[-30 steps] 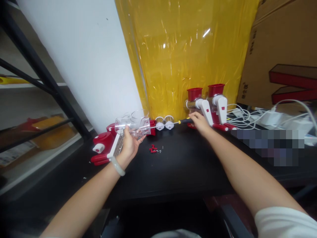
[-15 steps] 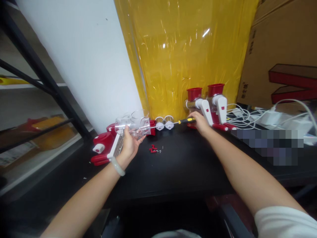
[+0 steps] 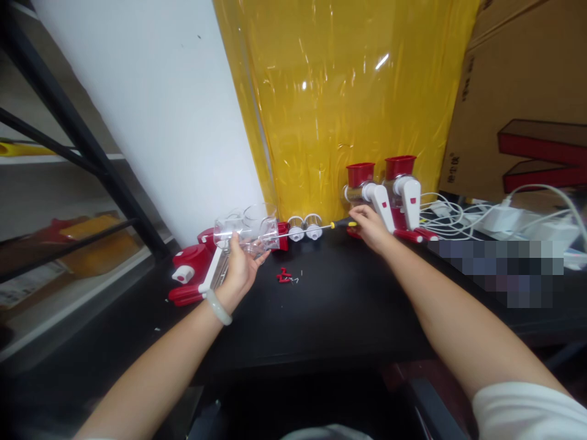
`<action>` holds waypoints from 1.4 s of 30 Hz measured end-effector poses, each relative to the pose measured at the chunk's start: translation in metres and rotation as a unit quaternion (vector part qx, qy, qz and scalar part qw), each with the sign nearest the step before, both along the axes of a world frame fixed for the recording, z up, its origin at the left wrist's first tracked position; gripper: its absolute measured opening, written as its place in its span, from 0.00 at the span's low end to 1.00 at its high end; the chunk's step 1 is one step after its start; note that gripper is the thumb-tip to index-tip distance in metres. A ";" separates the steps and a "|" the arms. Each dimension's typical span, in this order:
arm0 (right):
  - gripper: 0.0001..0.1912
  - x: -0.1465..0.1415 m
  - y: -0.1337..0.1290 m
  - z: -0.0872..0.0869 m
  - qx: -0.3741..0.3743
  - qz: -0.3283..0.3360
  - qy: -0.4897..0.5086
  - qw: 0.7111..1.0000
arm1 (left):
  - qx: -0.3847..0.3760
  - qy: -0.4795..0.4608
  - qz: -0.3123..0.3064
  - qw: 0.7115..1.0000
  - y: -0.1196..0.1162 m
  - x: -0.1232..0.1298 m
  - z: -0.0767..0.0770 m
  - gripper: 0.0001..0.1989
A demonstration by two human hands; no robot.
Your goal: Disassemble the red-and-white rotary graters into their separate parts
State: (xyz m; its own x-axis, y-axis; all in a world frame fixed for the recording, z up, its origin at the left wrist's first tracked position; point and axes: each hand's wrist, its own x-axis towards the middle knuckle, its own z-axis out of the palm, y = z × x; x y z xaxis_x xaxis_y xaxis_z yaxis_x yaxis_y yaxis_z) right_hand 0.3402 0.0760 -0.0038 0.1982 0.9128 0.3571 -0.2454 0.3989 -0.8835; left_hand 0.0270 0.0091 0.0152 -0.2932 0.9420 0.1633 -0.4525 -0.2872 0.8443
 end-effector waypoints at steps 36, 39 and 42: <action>0.15 0.001 -0.010 0.008 -0.008 0.075 0.022 0.997 | -0.006 -0.015 -0.007 1.000 0.000 -0.001 0.000 0.19; 0.25 0.003 -0.004 0.004 -0.029 0.004 -0.078 0.997 | -0.004 -0.018 -0.010 1.000 0.001 -0.002 0.000 0.19; 0.28 0.007 0.001 -0.001 -0.010 -0.036 -0.170 0.985 | 0.002 -0.018 -0.013 1.000 0.001 -0.002 0.001 0.19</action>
